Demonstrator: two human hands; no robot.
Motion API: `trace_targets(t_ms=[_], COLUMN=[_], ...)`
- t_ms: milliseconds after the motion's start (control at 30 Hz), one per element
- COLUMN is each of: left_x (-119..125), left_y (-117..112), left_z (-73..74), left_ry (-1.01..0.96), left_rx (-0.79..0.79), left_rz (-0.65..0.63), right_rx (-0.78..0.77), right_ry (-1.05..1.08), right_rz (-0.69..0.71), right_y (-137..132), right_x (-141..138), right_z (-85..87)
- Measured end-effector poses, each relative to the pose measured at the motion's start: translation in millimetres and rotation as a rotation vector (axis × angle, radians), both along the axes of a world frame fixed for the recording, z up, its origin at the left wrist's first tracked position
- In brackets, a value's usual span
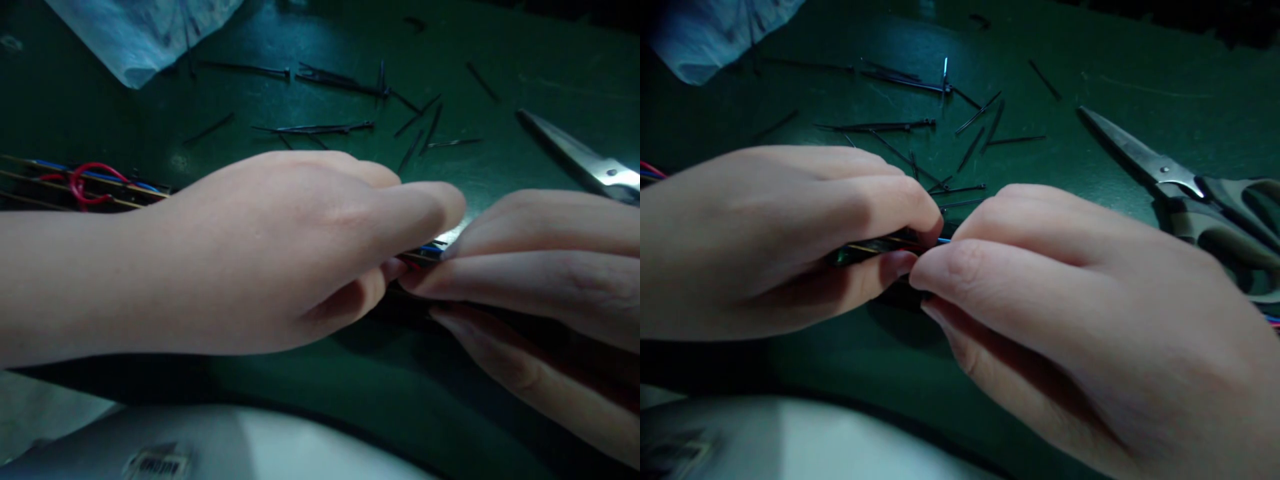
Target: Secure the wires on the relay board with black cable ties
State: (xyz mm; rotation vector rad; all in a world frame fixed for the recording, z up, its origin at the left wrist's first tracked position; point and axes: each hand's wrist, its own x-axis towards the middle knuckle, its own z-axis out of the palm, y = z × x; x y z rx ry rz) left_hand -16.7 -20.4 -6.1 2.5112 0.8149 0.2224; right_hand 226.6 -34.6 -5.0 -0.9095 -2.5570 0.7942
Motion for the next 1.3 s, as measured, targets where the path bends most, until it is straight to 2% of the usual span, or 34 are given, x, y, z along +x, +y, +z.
trace_targets(t_ms=[267,700,1300], left_x=[-1.2,3.7,2.9], left_y=[3.1,3.7,3.1], left_z=[-1.4,0.4,-1.8], left_ry=[0.012,0.038,0.024], left_rx=[-0.025,-0.072,-0.056], left_rz=[-0.017,0.039,0.027], right_rx=[0.047,0.058,0.064], right_ry=[0.117,0.080,0.120], right_rz=[0.060,0.099,0.087], right_y=[7.5,7.3,6.8], right_x=[-3.7,-2.9,-4.2], right_z=[-6.6,-7.0,-6.0])
